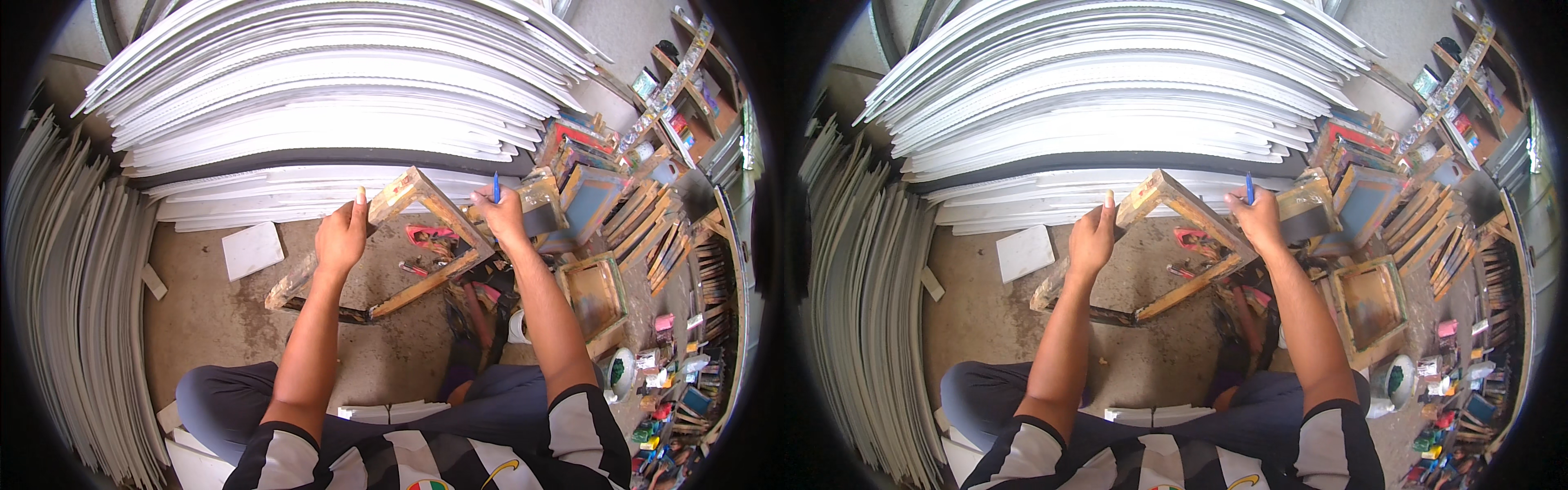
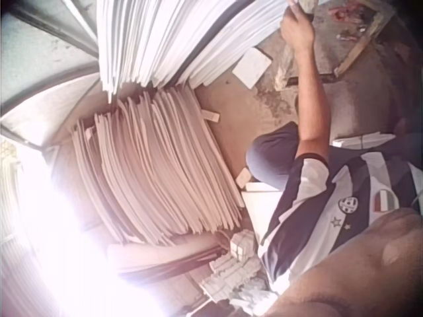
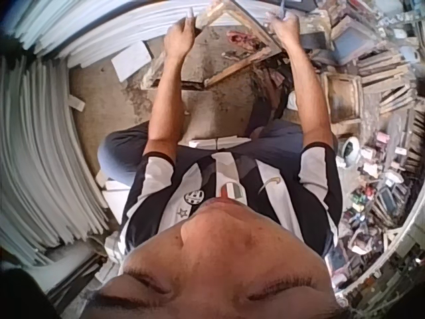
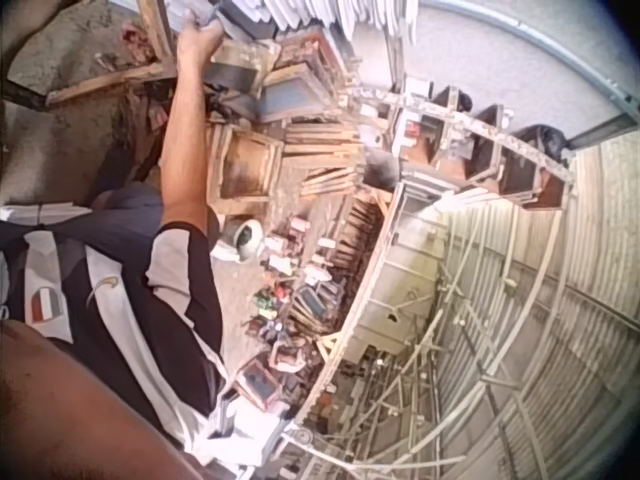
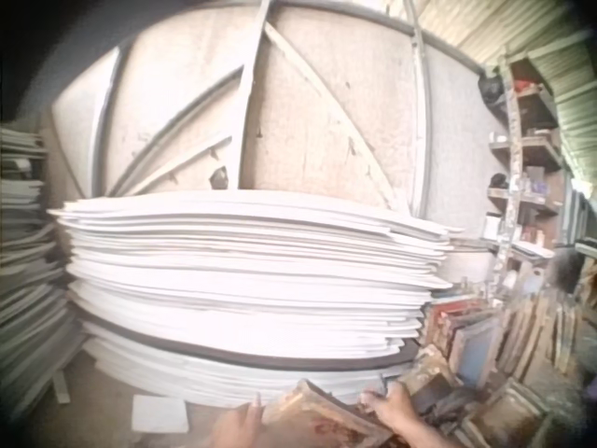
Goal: The person sits on the floor and uses a blue utility knife to scrape the surface of a wooden frame. They hold the frame with one hand and scrape along the edges and corners with the other, removing old finish or debris.
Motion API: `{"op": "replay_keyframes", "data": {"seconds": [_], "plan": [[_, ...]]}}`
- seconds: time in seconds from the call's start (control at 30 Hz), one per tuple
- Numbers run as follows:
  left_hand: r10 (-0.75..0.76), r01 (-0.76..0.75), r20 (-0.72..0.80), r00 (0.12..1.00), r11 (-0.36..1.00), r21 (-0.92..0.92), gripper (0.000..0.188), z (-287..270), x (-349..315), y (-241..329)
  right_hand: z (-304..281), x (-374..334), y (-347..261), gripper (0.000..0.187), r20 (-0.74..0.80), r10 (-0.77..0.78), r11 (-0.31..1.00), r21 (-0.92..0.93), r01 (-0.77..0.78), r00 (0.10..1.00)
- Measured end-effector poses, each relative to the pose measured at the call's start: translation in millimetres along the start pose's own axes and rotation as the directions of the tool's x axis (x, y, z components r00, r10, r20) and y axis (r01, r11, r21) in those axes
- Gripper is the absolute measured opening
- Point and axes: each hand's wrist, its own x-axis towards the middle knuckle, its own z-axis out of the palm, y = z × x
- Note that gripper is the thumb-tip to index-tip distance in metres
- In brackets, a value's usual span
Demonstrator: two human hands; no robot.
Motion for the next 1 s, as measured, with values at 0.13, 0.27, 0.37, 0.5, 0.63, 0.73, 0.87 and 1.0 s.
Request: {"op": "replay_keyframes", "data": {"seconds": [0.13, 0.27, 0.37, 0.5, 0.63, 0.73, 0.87, 1.0], "plan": [[0.014, -0.014, 0.007, 1.0, 1.0, 0.006, 0.071, -4.5, -5.1, -2.4, 8.8, -8.4, -33.0, 0.032, -0.158, -0.294, 0.878, -0.435, 0.201, 0.943], [-0.01, 0.007, 0.046, 0.999, 0.998, 0.058, 0.071, -5.4, -5.5, 3.7, 10.7, -23.3, -81.7, 0.036, -0.092, -0.134, 0.987, -0.099, 0.125, 0.987], [-0.033, 0.033, 0.003, 0.999, 0.997, 0.076, 0.072, -1.6, -4.3, -1.9, 23.2, -32.2, -107.3, 0.035, -0.05, -0.382, 0.921, -0.098, 0.376, 0.923], [-0.101, 0.098, 0.039, 0.994, 0.992, 0.08, 0.076, -7.8, -0.7, -1.9, 46.8, -48.5, -111.0, 0.026, -0.189, -0.498, 0.867, -0.127, 0.482, 0.846], [-0.094, 0.094, -0.003, 0.996, 0.988, 0.124, 0.077, -9.1, -6.8, 5.1, 57.7, -60.1, -97.0, 0.019, -0.192, -0.478, 0.87, -0.242, 0.43, 0.857], [-0.099, 0.098, 0.007, 0.995, 0.987, 0.126, 0.077, -10.9, -9.5, 7.3, 60.5, -58.7, -96.0, 0.018, -0.211, -0.532, 0.836, -0.283, 0.47, 0.82], [-0.103, 0.103, -0.008, 0.995, 0.988, 0.118, 0.076, -9.0, -12.3, 10.5, 59.5, -56.1, -100.7, 0.018, -0.212, -0.577, 0.801, -0.334, 0.497, 0.789], [-0.118, 0.114, 0.017, 0.993, 0.985, 0.129, 0.076, -8.7, -13.8, 16.2, 57.7, -52.7, -98.3, 0.018, -0.191, -0.605, 0.77, -0.386, 0.508, 0.773]]}}
